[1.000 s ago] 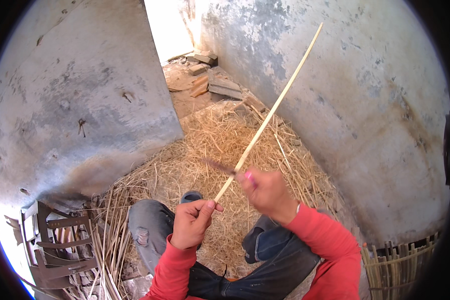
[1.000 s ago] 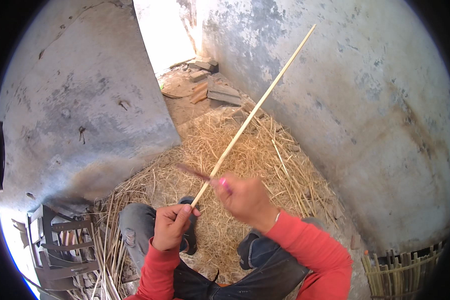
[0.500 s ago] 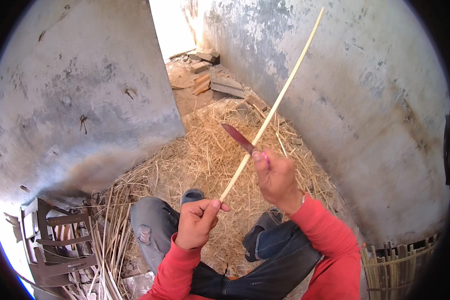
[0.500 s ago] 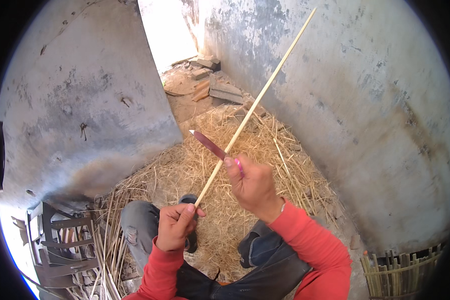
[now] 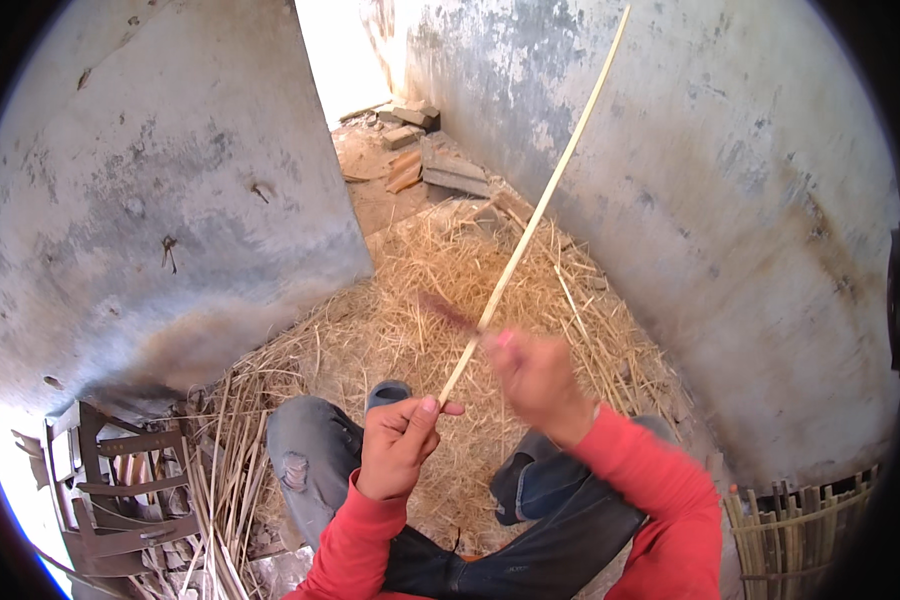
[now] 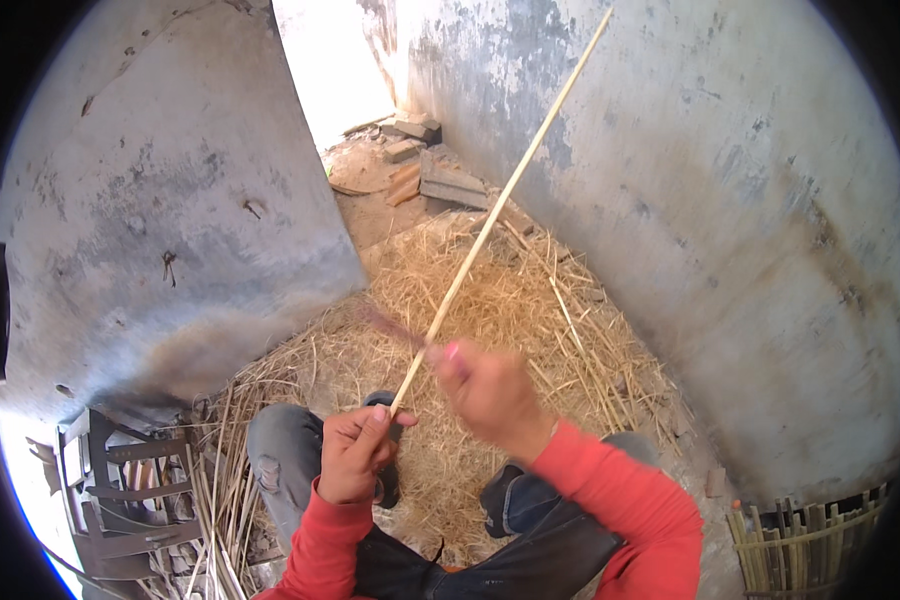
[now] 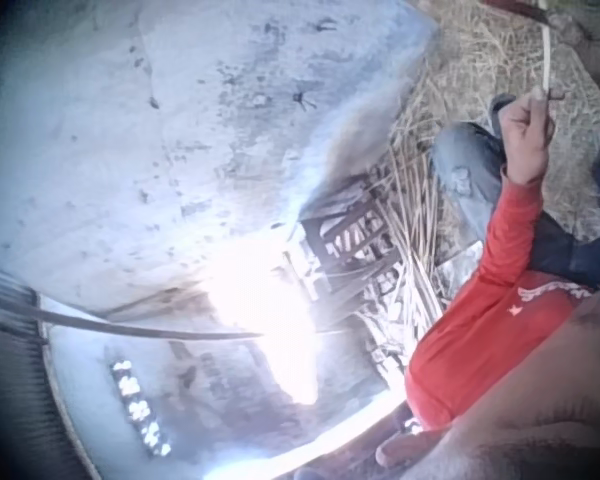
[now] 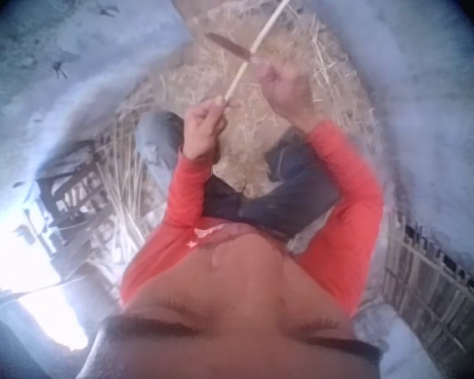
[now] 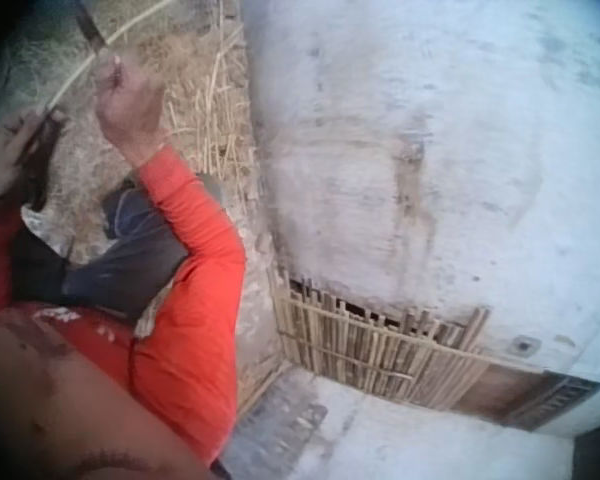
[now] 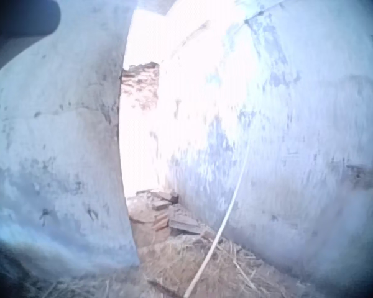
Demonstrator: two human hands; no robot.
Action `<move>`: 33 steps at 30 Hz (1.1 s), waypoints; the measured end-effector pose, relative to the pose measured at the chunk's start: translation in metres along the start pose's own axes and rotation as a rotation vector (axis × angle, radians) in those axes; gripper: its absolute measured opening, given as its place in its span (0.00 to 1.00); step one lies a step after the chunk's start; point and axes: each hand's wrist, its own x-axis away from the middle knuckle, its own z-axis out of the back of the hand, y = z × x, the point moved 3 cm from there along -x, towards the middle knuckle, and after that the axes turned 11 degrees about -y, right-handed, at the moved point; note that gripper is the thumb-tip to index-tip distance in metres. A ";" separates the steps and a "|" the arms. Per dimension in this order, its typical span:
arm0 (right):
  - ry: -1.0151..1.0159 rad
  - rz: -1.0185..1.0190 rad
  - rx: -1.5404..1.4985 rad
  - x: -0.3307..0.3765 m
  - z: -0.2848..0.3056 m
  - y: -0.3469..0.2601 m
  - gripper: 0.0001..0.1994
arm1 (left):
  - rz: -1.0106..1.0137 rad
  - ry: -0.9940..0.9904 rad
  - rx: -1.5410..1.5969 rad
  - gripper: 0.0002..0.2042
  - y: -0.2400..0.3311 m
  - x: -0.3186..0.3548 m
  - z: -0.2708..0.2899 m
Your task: The person uses a small knife to shave and smooth the surface of a long, thin bamboo strip by holding the strip and repeatedly running the blade along its length.
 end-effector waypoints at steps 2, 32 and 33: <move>-0.017 -0.020 0.001 -0.005 0.008 -0.005 0.14 | 0.007 -0.016 -0.006 0.18 0.002 -0.002 -0.001; -0.059 -0.279 -0.567 -0.014 0.033 0.009 0.10 | -0.015 -0.033 -0.173 0.18 -0.017 -0.009 -0.003; -0.056 -0.335 -0.583 -0.014 0.035 0.011 0.10 | -0.009 0.002 -0.101 0.18 -0.018 -0.009 0.001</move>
